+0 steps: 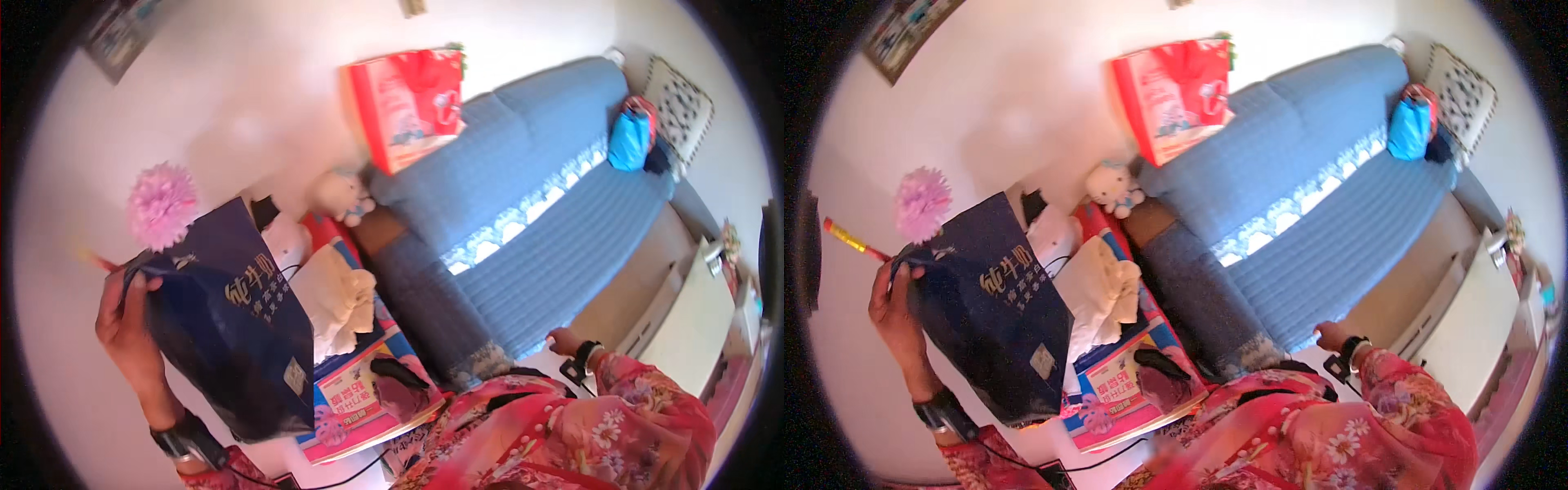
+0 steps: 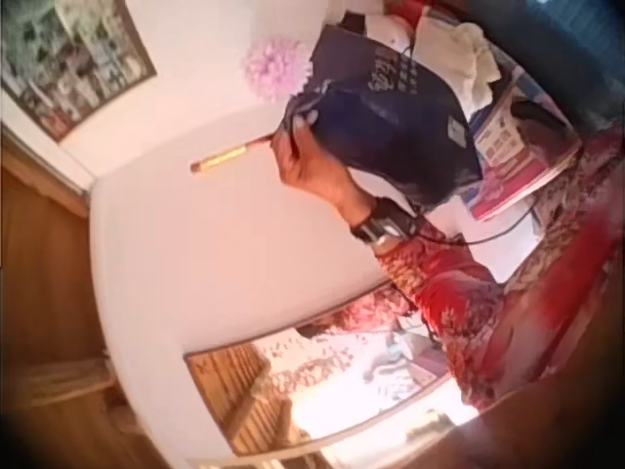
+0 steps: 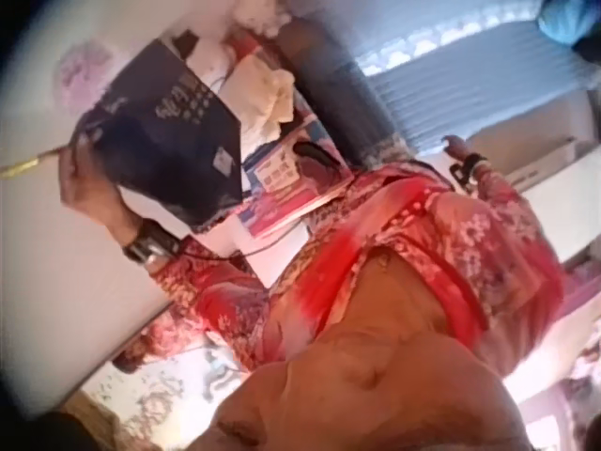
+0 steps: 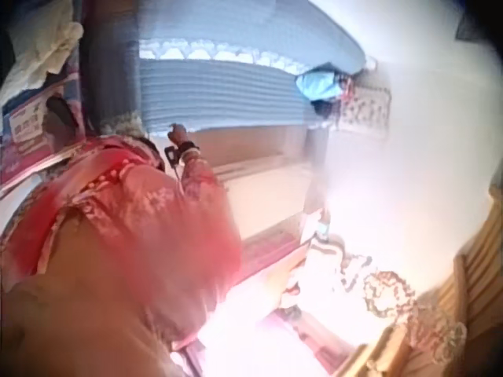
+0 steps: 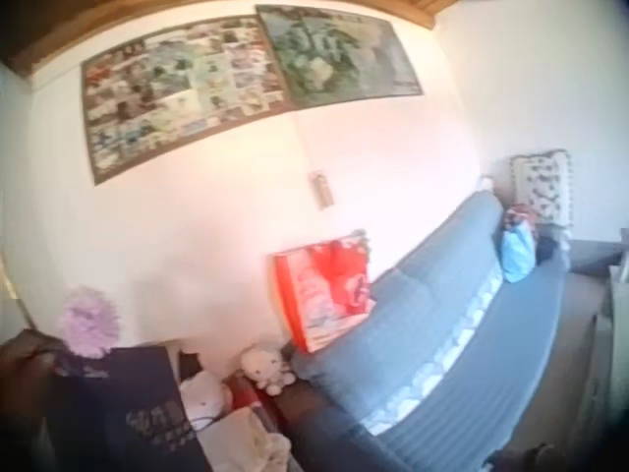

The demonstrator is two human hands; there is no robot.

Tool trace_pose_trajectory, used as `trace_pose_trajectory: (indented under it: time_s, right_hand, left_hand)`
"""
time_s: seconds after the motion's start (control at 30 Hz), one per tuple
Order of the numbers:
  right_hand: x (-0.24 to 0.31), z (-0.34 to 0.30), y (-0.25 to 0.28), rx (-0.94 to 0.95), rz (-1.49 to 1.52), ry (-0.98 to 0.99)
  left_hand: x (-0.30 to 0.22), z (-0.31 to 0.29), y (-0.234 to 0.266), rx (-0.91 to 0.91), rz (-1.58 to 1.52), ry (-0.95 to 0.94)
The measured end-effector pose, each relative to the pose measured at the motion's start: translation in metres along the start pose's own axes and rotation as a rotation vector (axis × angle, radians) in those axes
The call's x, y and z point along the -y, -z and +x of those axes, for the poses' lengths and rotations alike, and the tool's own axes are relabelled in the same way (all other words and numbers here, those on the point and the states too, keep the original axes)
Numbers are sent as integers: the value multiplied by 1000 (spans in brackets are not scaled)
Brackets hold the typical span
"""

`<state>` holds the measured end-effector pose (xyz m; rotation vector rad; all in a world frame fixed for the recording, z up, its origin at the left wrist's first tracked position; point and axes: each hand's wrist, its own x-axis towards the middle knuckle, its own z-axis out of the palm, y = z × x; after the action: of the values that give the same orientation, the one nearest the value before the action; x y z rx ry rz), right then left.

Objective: Cleaning a room by wiping surfaces and organizing items.

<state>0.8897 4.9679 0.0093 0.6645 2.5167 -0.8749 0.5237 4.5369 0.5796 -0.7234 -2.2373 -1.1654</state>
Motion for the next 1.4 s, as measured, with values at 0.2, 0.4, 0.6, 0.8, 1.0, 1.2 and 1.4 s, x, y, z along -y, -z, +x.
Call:
trace_pose_trajectory:
  time_s: [0.2,0.4,0.6,0.8,1.0,1.2,1.4]
  right_hand:
    - [-24,-11,1,12,102,-69]
    - [-63,-5,-10,-52,215,60]
    - [-166,-30,-43,-62,284,-137]
    - [-201,-45,-9,59,480,-330]
    - [-277,-32,-27,-1,502,-440]
    - [-273,7,-14,108,553,-451]
    - [-223,98,12,133,470,-295]
  left_hand:
    - [-46,-31,-97,113,-198,31]
    - [-17,-73,-247,251,-505,-115]
    - [-18,-153,-454,399,-519,-115]
    - [50,-243,-578,712,-421,-52]
    - [155,-313,-595,1071,145,232]
    - [177,-319,-545,943,62,350]
    - [208,-292,-481,743,-62,302]
